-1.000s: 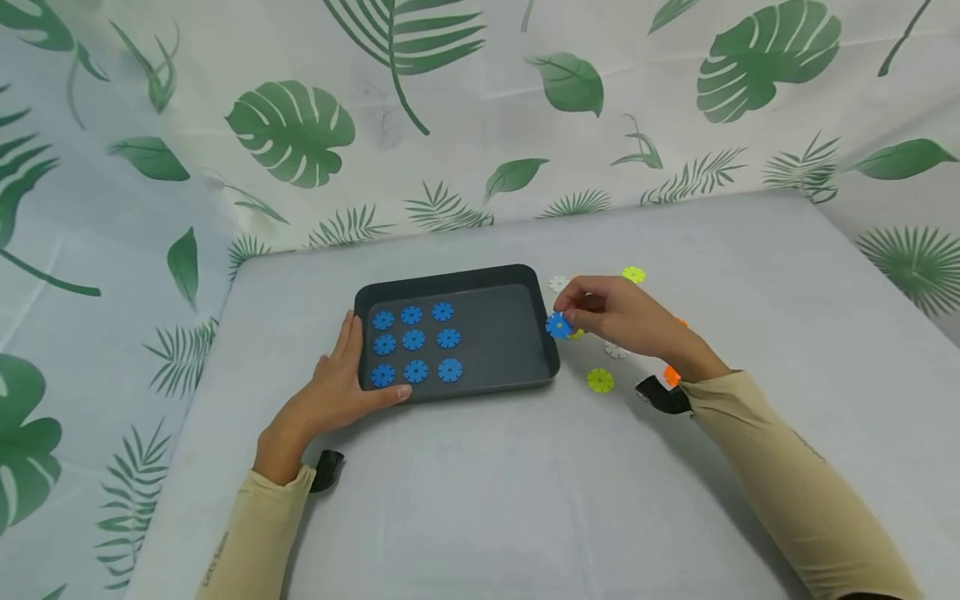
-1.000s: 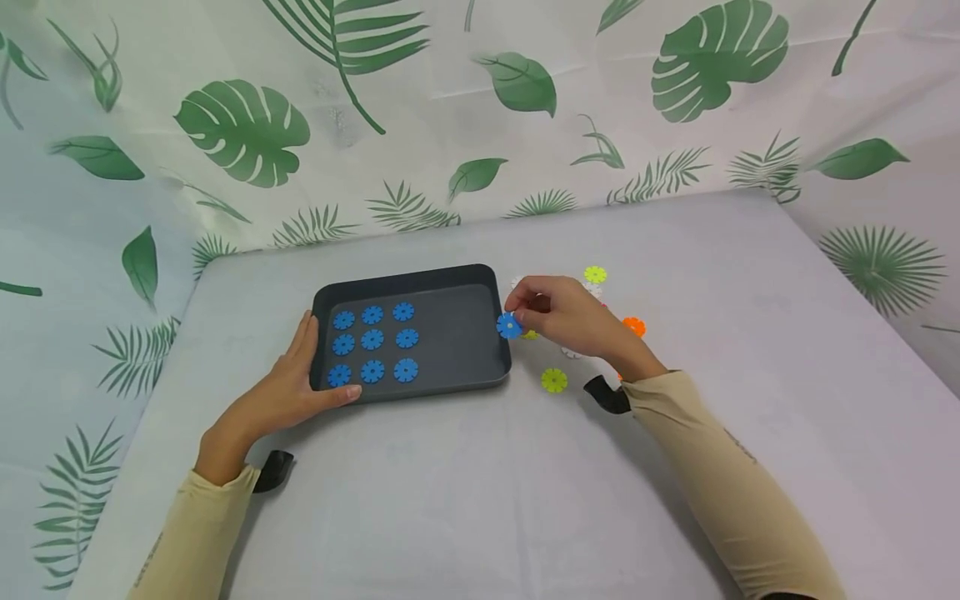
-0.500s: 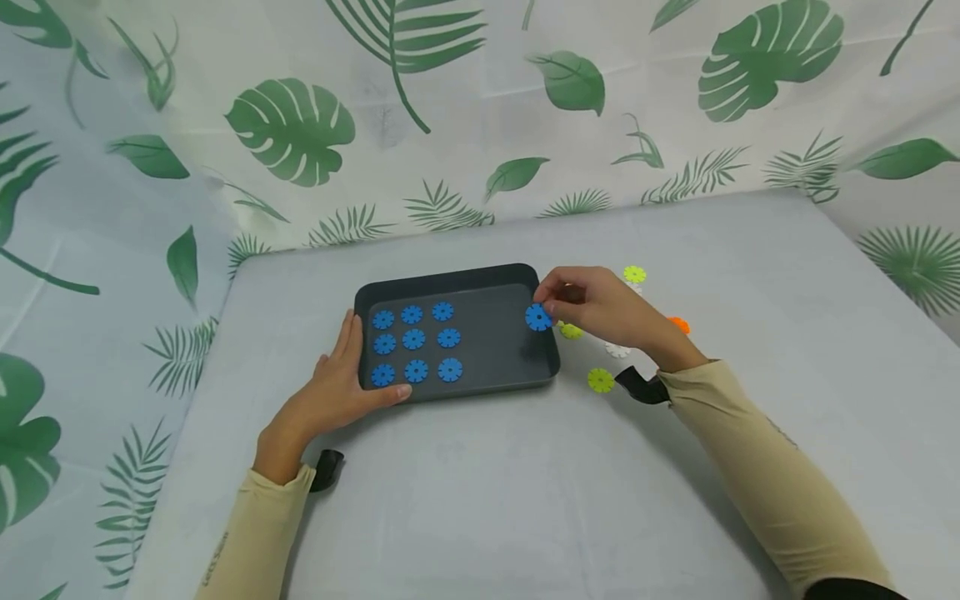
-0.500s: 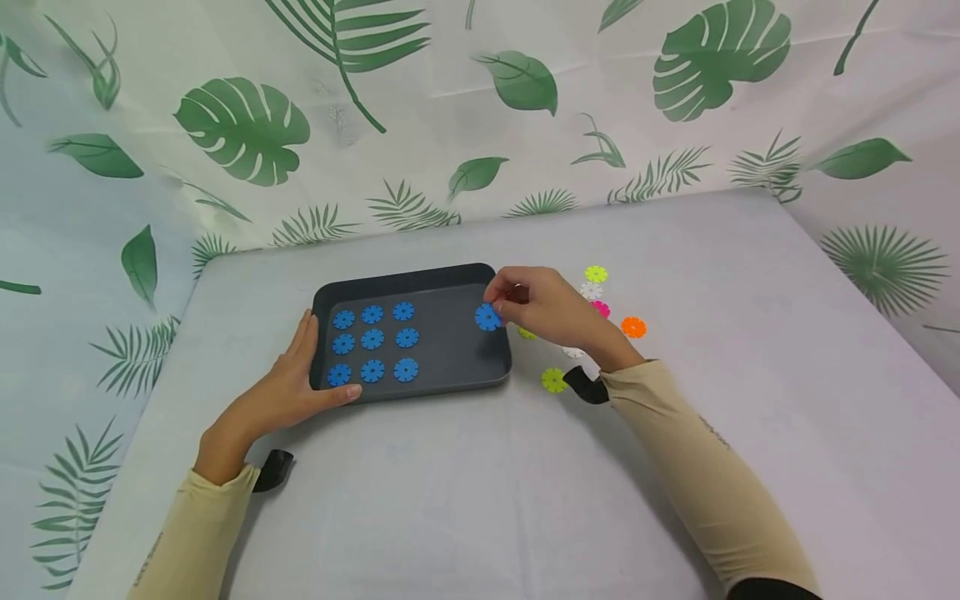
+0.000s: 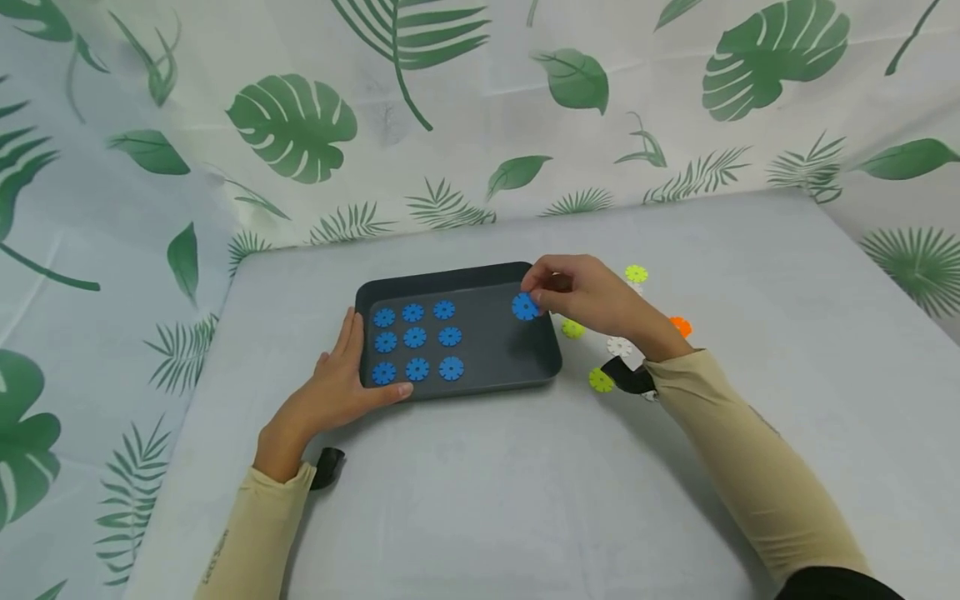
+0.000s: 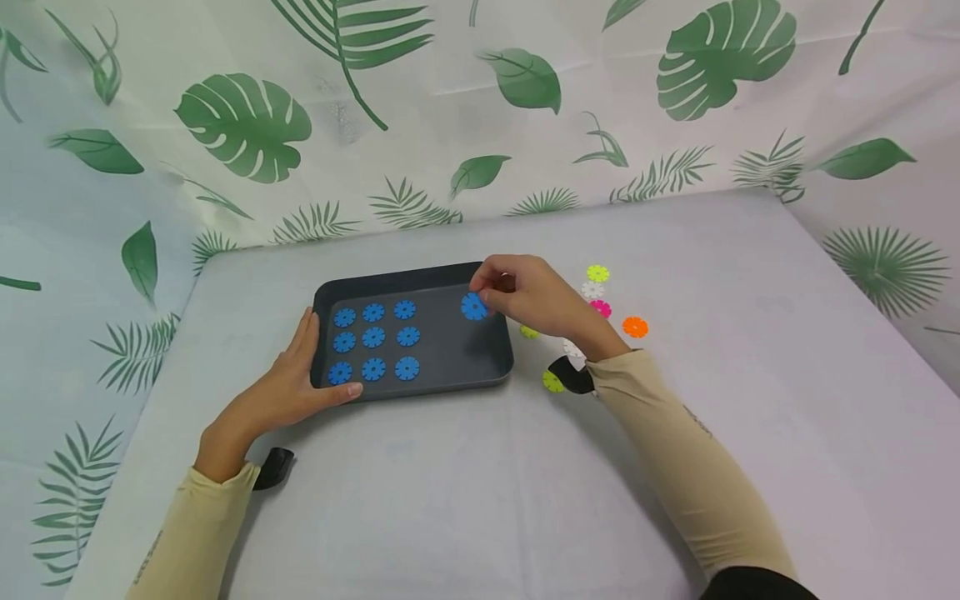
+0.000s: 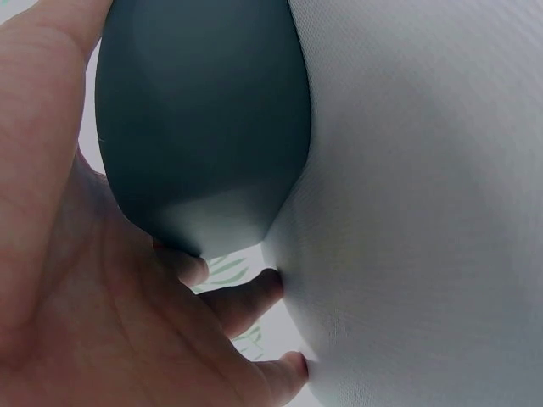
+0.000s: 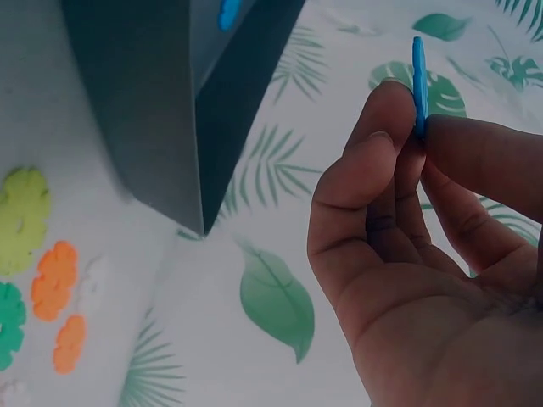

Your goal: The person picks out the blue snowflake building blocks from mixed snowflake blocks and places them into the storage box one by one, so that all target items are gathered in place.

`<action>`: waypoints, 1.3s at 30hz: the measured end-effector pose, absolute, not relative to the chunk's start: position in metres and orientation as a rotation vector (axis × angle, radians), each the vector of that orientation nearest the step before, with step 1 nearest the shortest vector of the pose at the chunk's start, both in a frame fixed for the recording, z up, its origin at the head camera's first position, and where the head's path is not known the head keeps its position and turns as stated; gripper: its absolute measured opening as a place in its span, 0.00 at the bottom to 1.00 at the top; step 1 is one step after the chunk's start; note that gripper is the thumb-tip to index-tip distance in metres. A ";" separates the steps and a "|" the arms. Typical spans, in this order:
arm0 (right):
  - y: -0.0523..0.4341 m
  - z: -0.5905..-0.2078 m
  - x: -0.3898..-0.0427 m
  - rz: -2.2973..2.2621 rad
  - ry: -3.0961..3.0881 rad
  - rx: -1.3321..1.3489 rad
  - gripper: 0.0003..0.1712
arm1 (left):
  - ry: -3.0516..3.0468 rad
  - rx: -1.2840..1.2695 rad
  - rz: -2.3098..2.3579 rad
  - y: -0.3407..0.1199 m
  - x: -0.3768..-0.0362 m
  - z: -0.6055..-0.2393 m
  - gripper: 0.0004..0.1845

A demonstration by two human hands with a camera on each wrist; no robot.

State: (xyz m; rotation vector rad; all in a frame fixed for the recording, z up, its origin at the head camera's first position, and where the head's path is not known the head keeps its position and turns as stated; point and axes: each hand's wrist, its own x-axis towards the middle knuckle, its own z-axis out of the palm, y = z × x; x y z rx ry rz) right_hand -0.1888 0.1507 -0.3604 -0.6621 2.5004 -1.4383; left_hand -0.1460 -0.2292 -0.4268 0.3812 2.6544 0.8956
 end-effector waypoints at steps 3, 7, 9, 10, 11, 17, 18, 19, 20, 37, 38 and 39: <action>0.147 -0.359 -0.190 -1.448 2.490 -0.674 0.06 | 2.655 0.383 0.895 -0.229 -0.146 -0.426 0.74; 0.142 -0.359 -0.193 -1.448 2.493 -0.700 0.06 | 2.657 0.383 0.888 -0.230 -0.146 -0.426 0.74; 0.140 -0.359 -0.195 -1.447 2.496 -0.713 0.06 | 2.657 0.381 0.886 -0.230 -0.145 -0.426 0.74; 0.139 -0.358 -0.196 -1.449 2.497 -0.716 0.06 | 2.657 0.379 0.885 -0.230 -0.145 -0.425 0.74; 0.138 -0.358 -0.197 -1.454 2.494 -0.721 0.06 | 2.658 0.378 0.886 -0.230 -0.145 -0.425 0.74; 0.131 -0.357 -0.201 -1.477 2.475 -0.716 0.07 | 2.657 0.376 0.887 -0.230 -0.145 -0.425 0.74; 0.129 -0.357 -0.202 -1.476 2.478 -0.716 0.07 | 2.656 0.378 0.887 -0.230 -0.145 -0.425 0.74; 0.128 -0.357 -0.203 -1.479 2.477 -0.714 0.07 | 2.655 0.378 0.889 -0.230 -0.145 -0.425 0.74; 0.126 -0.357 -0.203 -1.485 2.472 -0.717 0.06 | 2.656 0.380 0.888 -0.230 -0.145 -0.426 0.74; 0.095 -0.366 -0.225 -1.540 2.394 -0.735 0.07 | 2.652 0.367 0.886 -0.230 -0.147 -0.426 0.75; 0.094 -0.366 -0.226 -1.539 2.391 -0.731 0.07 | 2.652 0.365 0.884 -0.230 -0.147 -0.426 0.75; 0.092 -0.367 -0.228 -1.536 2.390 -0.727 0.07 | 2.652 0.363 0.883 -0.231 -0.147 -0.426 0.75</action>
